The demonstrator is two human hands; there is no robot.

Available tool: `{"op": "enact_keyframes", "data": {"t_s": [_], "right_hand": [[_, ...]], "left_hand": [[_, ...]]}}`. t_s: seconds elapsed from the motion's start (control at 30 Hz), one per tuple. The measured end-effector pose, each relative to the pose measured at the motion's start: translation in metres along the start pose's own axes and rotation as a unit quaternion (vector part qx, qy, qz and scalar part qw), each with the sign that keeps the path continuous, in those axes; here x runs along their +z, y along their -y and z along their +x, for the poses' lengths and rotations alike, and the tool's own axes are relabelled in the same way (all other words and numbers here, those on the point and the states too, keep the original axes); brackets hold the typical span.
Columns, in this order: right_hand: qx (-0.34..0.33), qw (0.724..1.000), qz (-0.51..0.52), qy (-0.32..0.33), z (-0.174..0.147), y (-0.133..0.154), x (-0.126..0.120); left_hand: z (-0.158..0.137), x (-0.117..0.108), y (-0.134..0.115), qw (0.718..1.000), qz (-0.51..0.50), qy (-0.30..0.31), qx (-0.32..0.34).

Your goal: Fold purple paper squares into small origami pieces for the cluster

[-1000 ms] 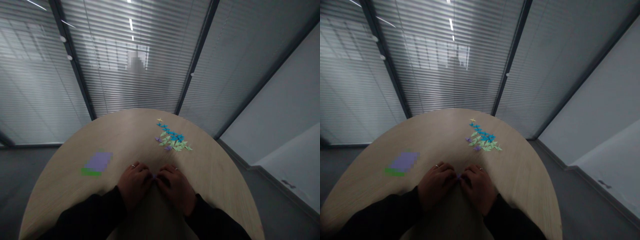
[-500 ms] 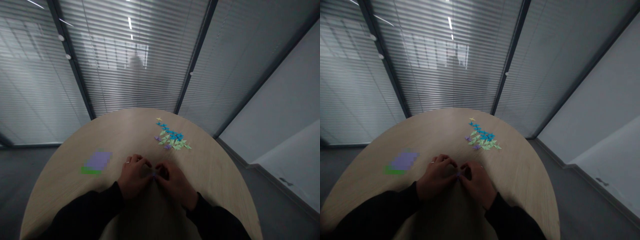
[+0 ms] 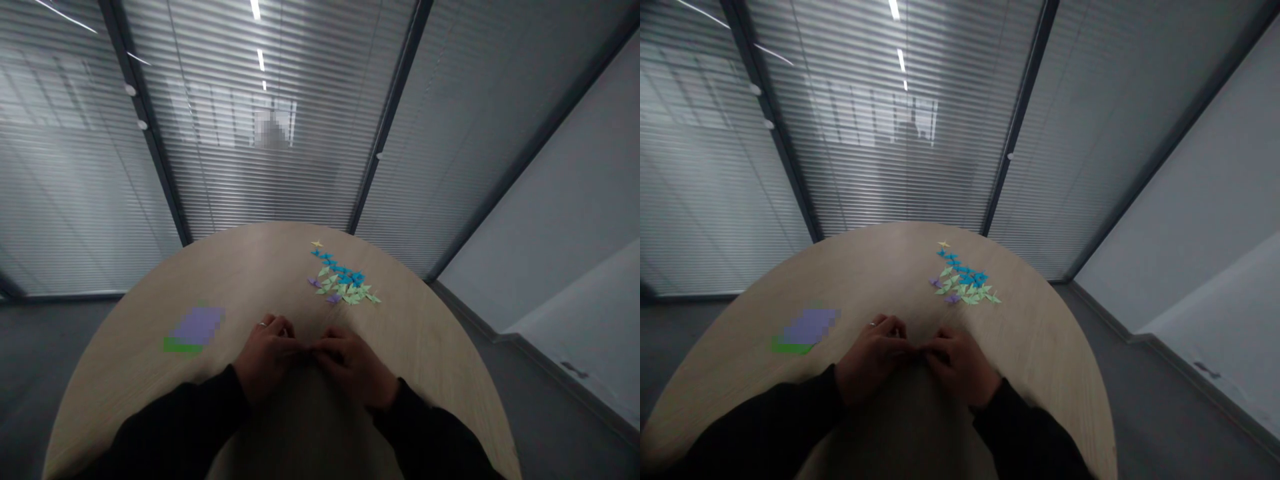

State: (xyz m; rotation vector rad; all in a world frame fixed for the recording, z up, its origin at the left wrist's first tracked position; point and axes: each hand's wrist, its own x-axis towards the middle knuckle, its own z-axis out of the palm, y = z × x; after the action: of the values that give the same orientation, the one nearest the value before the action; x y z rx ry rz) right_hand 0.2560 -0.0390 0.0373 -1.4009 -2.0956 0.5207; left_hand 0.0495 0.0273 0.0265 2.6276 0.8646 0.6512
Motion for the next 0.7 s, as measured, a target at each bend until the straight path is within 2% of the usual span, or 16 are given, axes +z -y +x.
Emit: {"op": "enact_keyframes", "data": {"t_s": [0.13,0.3,0.4,0.5,0.7], "right_hand": [[-0.034,0.999,-0.036,0.006,-0.001,-0.006,-0.002],[-0.01,0.998,-0.058,-0.026,-0.004,-0.006,0.006],[0.003,0.994,-0.095,-0.051,-0.006,-0.001,0.009],[-0.017,0.988,-0.142,-0.064,-0.008,0.003,0.01],[-0.064,0.985,-0.16,-0.029,-0.007,0.001,0.01]], "left_hand": [[0.002,0.001,0.0,0.998,0.035,-0.022,0.042],[-0.002,0.011,-0.002,0.988,0.075,-0.041,0.129],[-0.006,0.011,-0.004,0.989,0.073,-0.048,0.119],[-0.007,0.008,-0.004,0.991,0.064,-0.033,0.116],[-0.004,0.007,0.002,0.992,0.07,-0.006,0.103]]}}
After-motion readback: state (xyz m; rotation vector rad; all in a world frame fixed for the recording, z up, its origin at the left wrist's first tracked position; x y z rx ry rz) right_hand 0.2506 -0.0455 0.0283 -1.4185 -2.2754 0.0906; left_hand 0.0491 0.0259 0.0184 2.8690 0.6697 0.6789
